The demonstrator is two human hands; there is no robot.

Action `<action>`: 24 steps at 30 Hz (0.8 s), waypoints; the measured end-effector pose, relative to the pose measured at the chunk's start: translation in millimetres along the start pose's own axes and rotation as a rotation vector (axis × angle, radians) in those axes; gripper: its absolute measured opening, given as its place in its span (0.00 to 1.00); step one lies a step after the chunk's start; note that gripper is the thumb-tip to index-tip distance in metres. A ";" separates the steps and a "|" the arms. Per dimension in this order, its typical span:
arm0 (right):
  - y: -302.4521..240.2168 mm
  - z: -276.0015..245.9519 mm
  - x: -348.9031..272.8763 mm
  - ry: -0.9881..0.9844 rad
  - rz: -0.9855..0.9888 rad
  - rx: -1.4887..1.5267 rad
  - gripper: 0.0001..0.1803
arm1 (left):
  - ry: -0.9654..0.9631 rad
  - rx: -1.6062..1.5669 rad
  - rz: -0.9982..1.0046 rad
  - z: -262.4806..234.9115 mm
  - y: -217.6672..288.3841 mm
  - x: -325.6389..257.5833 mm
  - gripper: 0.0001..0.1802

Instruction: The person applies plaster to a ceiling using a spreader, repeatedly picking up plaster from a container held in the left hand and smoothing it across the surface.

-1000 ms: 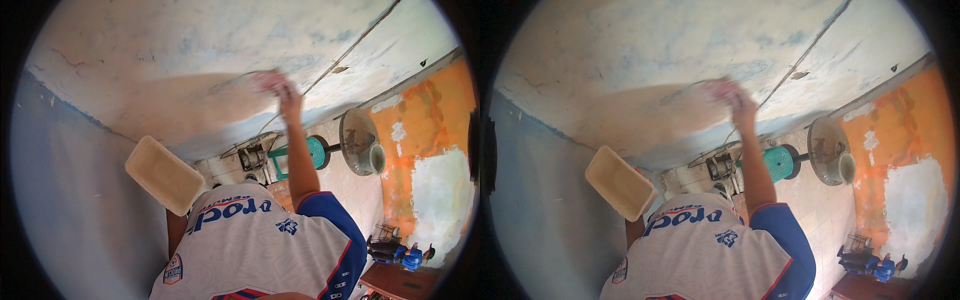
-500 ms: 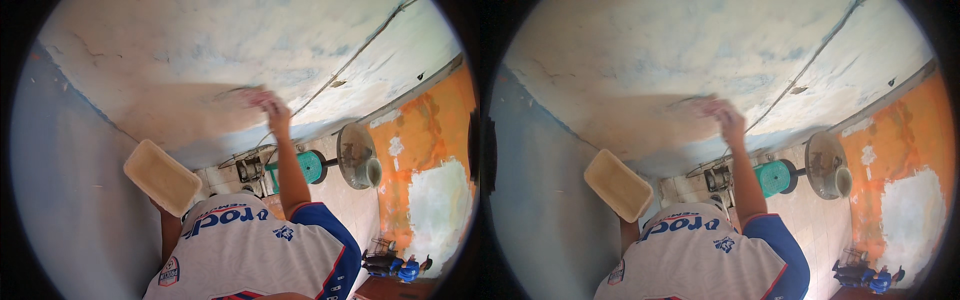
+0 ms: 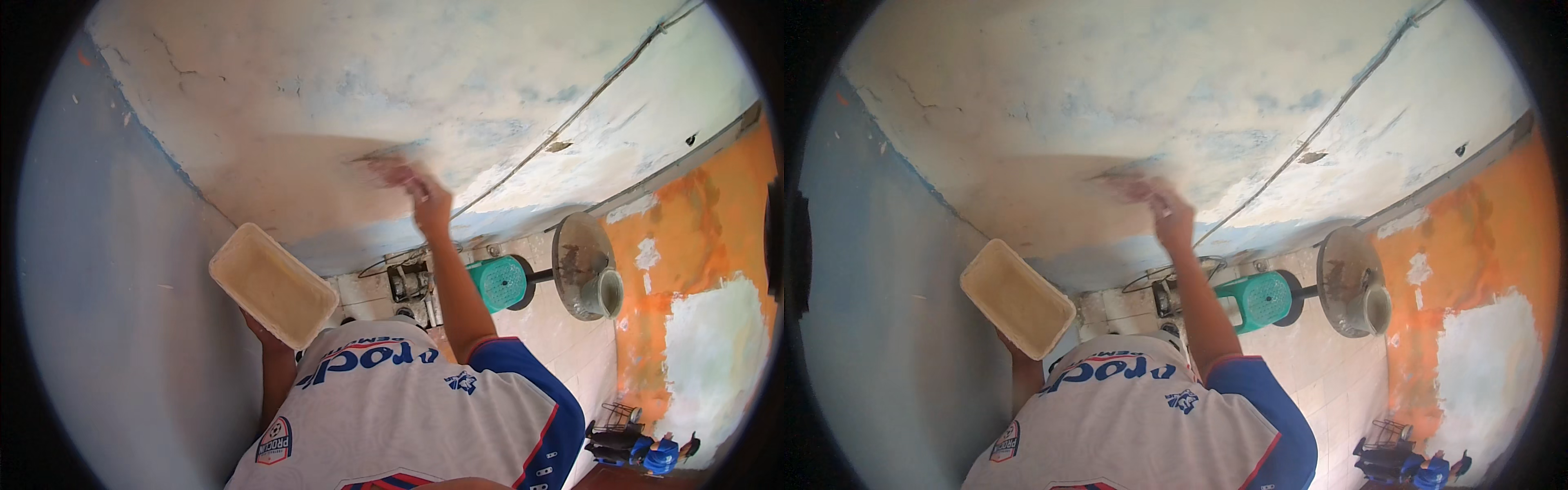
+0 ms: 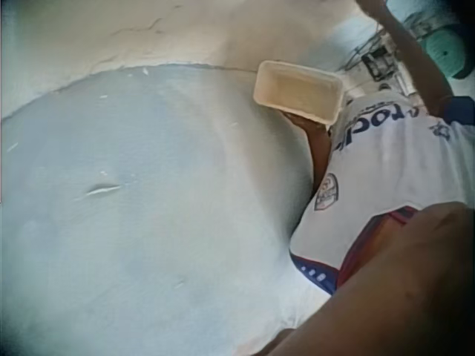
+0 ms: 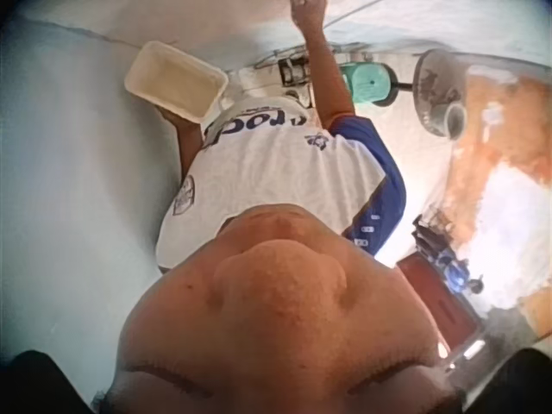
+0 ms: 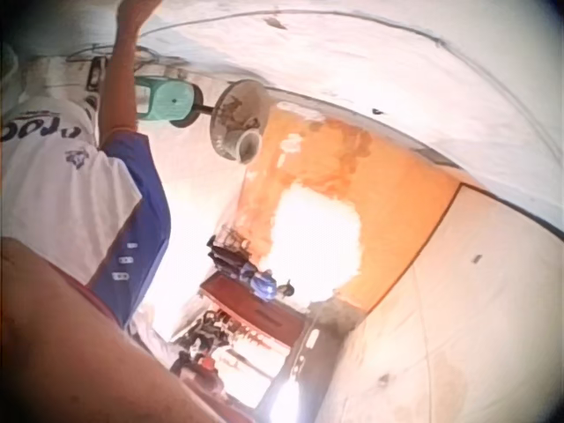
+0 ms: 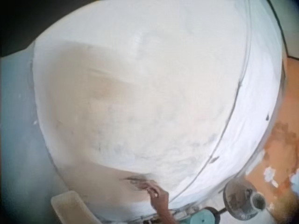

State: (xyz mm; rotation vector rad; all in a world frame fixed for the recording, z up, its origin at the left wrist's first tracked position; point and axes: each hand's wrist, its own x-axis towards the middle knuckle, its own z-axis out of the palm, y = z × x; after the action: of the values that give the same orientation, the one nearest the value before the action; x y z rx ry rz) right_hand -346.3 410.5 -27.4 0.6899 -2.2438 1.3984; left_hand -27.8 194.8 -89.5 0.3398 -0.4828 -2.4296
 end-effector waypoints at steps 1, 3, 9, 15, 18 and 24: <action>8.2 -19.9 18.3 0.097 -0.077 -0.100 0.12 | 0.000 -0.001 0.008 0.3 1.2 -1.1 0.34; 1.9 -84.9 52.6 0.190 0.242 -0.138 0.14 | -0.005 0.004 0.020 1.1 3.8 -2.3 0.33; -26.7 -158.4 58.0 0.569 0.187 -0.066 0.15 | -0.004 -0.009 0.010 -0.9 0.9 -4.5 0.33; -24.5 22.0 -22.0 -0.132 -0.010 0.072 0.10 | -0.003 0.021 0.035 -1.4 2.1 -7.1 0.32; 20.0 -30.3 23.3 0.146 -0.012 -0.166 0.11 | -0.008 0.043 0.066 15.0 5.4 -13.1 0.30; -23.4 -159.8 76.0 0.766 0.060 0.260 0.12 | 0.041 0.035 0.043 13.4 4.3 -20.1 0.30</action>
State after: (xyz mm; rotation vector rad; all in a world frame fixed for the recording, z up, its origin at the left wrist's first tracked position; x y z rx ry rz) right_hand -380.1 531.8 99.1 0.1061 -1.5069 1.6389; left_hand -14.8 207.8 -73.2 0.3897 -0.5099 -2.3697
